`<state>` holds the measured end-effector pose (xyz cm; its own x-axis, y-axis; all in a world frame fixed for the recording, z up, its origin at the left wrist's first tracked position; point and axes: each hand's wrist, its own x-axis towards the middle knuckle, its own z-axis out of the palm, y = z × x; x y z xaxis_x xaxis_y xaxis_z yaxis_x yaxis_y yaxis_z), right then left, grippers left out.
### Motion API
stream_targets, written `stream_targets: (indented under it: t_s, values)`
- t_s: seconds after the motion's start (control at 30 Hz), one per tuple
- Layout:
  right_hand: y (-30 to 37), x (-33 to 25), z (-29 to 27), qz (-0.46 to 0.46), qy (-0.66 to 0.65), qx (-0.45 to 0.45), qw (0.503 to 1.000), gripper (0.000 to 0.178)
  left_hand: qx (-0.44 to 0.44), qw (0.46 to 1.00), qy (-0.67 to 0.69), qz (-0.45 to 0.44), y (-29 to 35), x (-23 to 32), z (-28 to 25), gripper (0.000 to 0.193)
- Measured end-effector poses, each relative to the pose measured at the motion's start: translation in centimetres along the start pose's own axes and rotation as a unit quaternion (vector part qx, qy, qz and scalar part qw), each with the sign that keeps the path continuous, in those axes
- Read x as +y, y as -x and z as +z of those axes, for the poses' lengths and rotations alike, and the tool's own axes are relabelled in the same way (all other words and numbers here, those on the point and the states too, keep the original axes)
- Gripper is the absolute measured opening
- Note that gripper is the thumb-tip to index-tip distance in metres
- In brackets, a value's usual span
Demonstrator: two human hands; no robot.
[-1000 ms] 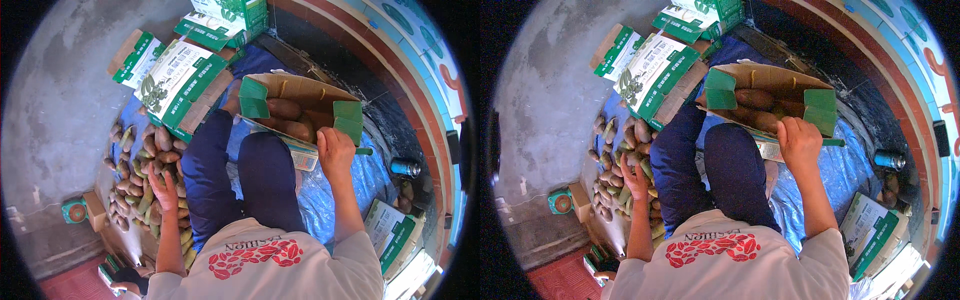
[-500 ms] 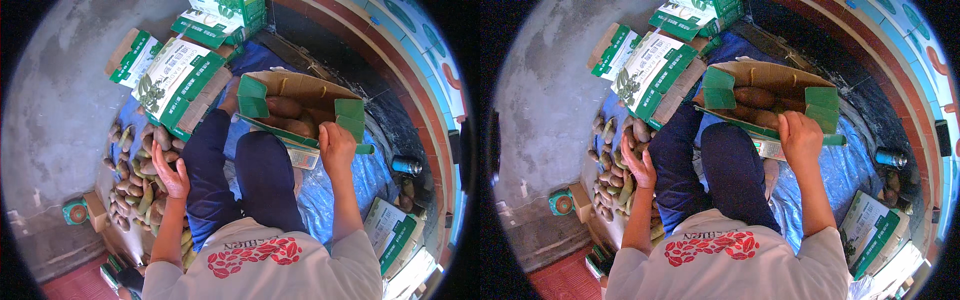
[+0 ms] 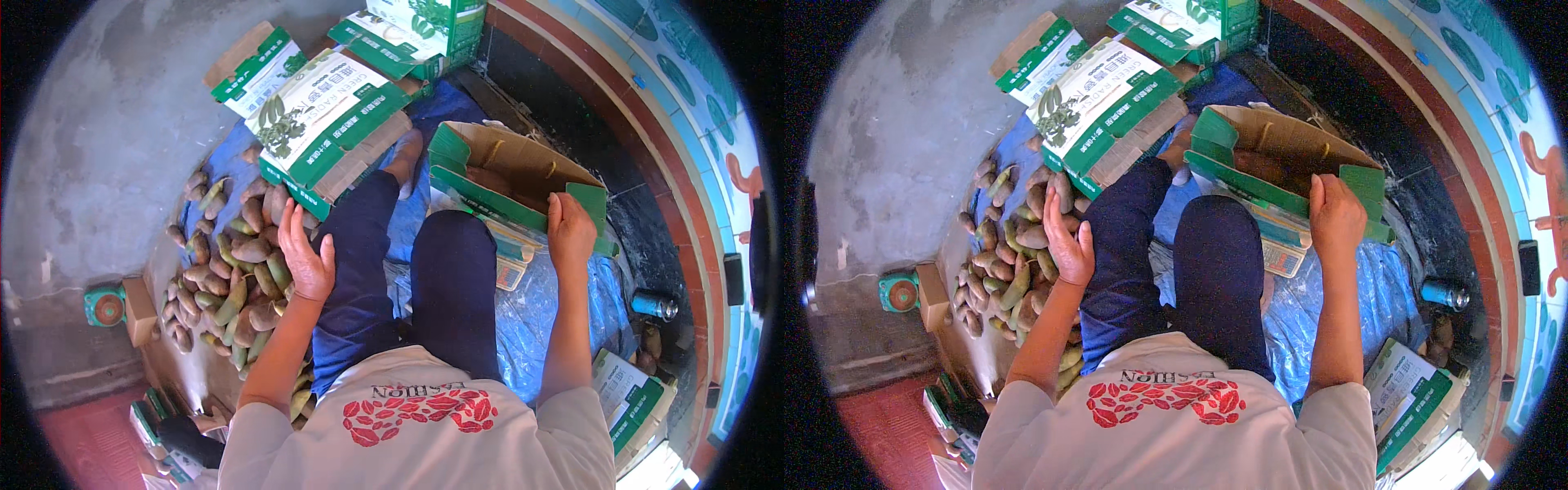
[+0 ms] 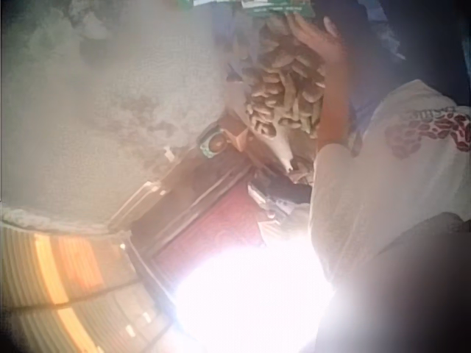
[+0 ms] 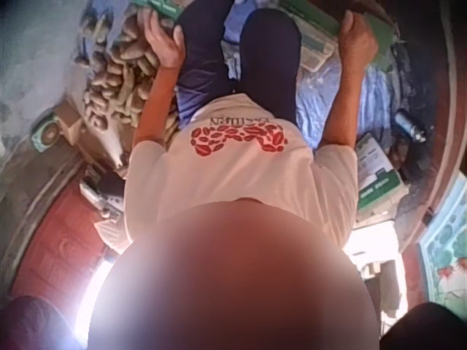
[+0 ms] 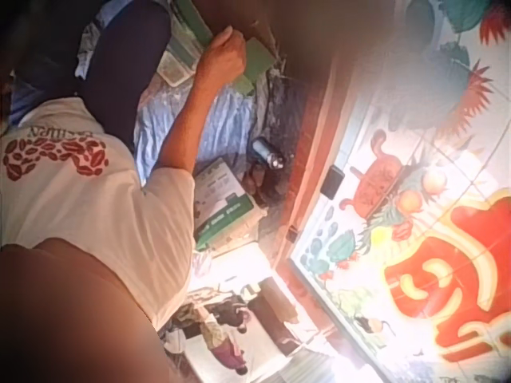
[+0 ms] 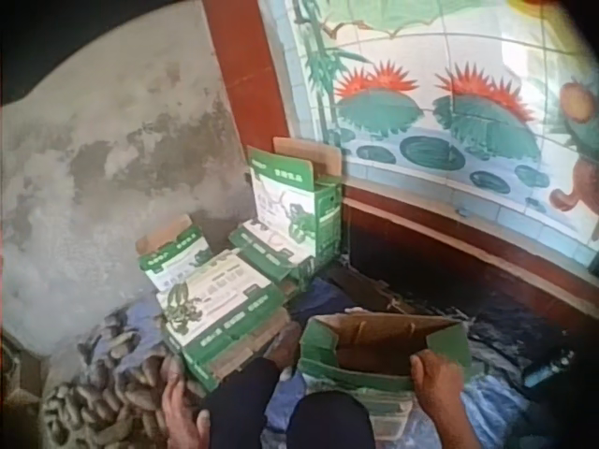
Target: Sorting tubers from a pile and packing them into cardboard boxes while using a scale to weigh them.
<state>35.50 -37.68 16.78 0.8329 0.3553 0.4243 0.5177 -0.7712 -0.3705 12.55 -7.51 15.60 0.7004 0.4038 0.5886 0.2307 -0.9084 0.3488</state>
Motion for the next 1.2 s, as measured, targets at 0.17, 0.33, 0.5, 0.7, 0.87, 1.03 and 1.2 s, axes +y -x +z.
stream_targets:
  t_s: [0.17, 0.33, 0.5, 0.7, 0.87, 1.03, 1.2]
  values:
    - [-0.1, 0.2, 0.3, 0.005, -0.013, -0.009, 1.0, 0.023, -0.002, 1.0, -0.001, 0.002, 0.1, -0.2, 0.2, 0.056]
    - [-0.1, 0.0, 0.2, 0.023, 0.003, -0.028, 0.999, 0.023, 0.008, 1.0, -0.001, -0.003, 0.1, -0.4, 0.3, 0.055]
    - [0.1, -0.2, 0.1, 0.013, 0.002, -0.016, 1.0, 0.023, 0.016, 1.0, -0.005, -0.007, 0.1, -0.5, 0.1, 0.056]
    - [0.3, 0.2, 0.1, 0.016, 0.001, -0.04, 0.999, 0.025, 0.016, 1.0, -0.014, -0.017, 0.3, -0.9, 0.0, 0.058]
    - [-0.3, -0.7, -1.4, -0.022, -0.029, -0.048, 0.998, 0.02, 0.022, 1.0, -0.017, -0.009, 0.3, -1.0, -0.1, 0.057]
    - [-3.3, -0.7, -3.0, -0.074, -0.031, -0.025, 0.996, 0.017, 0.024, 0.999, -0.02, -0.005, 0.4, -1.1, 0.0, 0.056]
    - [-7.3, 1.4, -2.0, -0.062, 0.039, -0.1, 0.992, 0.022, 0.02, 0.999, -0.035, -0.002, 0.5, -0.8, -0.3, 0.056]
